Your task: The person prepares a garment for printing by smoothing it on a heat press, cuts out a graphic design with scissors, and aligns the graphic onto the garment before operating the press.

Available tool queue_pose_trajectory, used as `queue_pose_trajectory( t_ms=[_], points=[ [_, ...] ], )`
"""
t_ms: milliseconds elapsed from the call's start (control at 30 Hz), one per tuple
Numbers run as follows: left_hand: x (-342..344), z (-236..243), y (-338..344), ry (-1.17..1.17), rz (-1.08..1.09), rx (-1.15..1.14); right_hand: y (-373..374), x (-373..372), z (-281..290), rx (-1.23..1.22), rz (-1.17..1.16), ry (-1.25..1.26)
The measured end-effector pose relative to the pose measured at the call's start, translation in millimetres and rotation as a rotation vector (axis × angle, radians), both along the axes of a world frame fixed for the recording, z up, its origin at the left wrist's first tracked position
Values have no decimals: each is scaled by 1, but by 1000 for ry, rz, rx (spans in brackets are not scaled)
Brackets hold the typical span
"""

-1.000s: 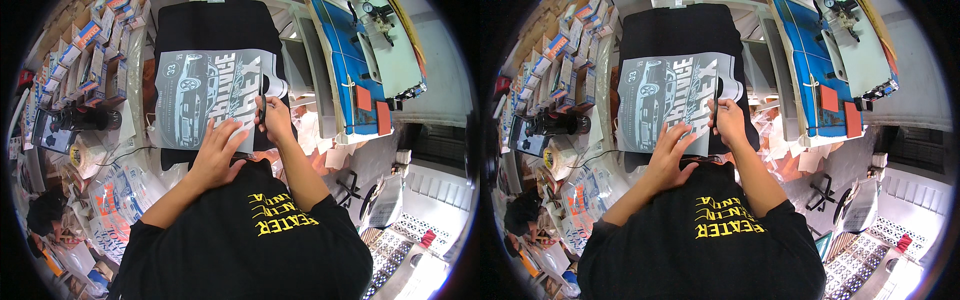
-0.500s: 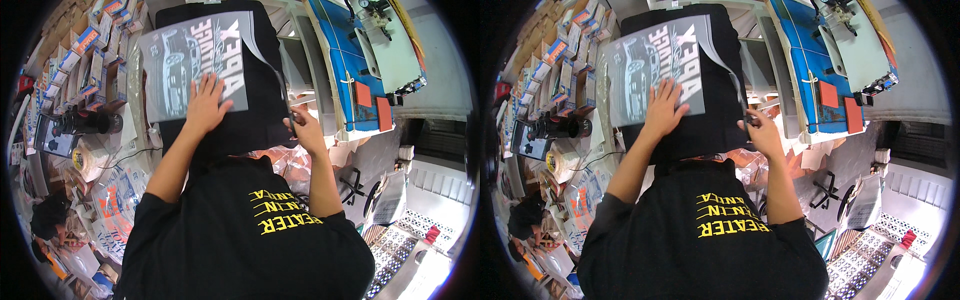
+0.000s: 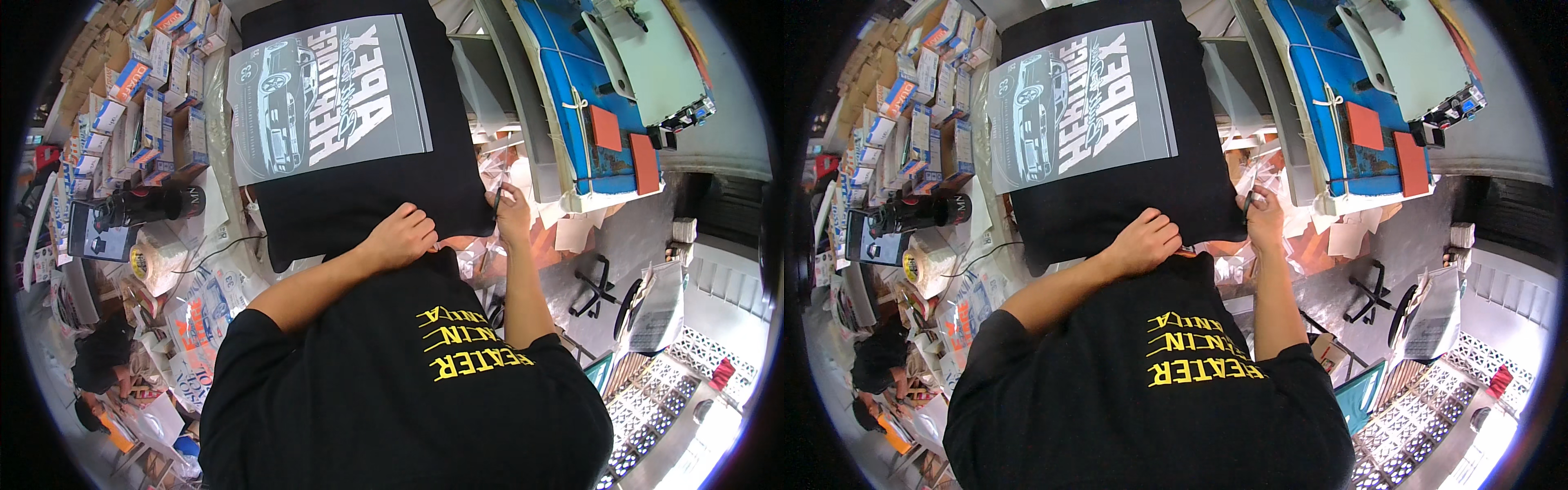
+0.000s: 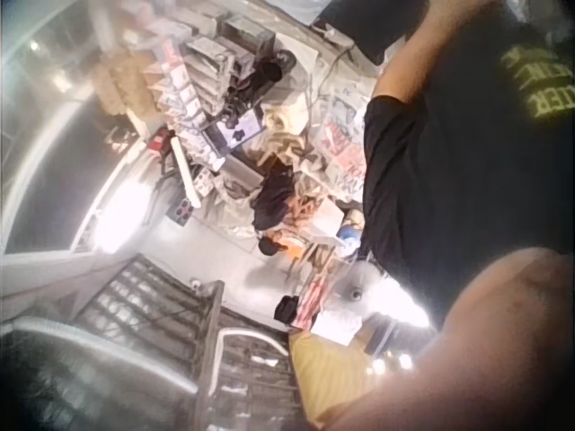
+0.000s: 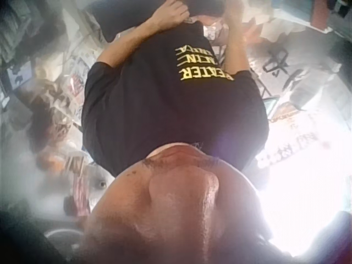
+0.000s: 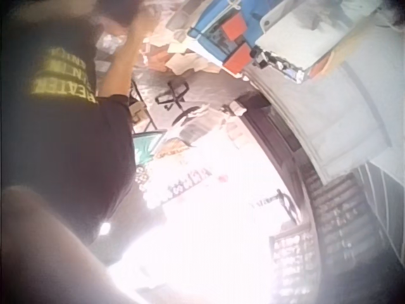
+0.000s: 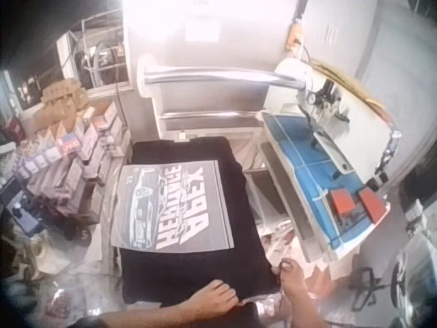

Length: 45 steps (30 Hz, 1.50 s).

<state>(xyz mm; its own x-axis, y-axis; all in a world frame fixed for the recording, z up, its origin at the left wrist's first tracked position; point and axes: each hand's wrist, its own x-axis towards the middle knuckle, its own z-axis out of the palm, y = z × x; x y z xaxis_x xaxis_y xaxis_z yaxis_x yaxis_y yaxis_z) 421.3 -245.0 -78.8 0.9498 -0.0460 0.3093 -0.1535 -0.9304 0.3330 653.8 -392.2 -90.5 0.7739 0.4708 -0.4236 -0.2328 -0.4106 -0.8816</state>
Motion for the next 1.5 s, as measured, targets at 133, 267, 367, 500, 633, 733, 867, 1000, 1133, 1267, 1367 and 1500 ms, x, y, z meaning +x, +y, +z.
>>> queue_pose_trajectory(
  t_ms=[133,267,367,500,633,733,867,1000,1133,1267,1367,1500],
  points=[
    [9,28,27,32,-55,-251,-3,-5,24,-309,156,-811],
    [14,46,84,-155,372,-200,18,-39,61,131,152,-274],
    [11,27,127,4,610,75,35,-67,65,189,248,12],
    [-4,19,118,170,597,100,36,-98,64,251,317,382],
    [-22,30,89,111,521,24,38,-111,60,120,433,324],
    [-30,19,73,10,388,-53,40,-112,67,55,450,350],
    [-38,6,66,-142,361,-31,31,-113,56,139,443,437],
    [-36,5,60,-295,412,-84,23,-125,49,122,483,473],
    [-32,2,55,-411,472,-176,24,-136,44,109,448,511],
    [-32,-2,55,-366,420,-151,32,-146,47,69,455,463],
    [-32,-3,55,-360,415,-147,39,-153,44,54,413,424],
    [-32,0,56,-334,418,-136,42,-154,46,-28,427,367]
  ],
)
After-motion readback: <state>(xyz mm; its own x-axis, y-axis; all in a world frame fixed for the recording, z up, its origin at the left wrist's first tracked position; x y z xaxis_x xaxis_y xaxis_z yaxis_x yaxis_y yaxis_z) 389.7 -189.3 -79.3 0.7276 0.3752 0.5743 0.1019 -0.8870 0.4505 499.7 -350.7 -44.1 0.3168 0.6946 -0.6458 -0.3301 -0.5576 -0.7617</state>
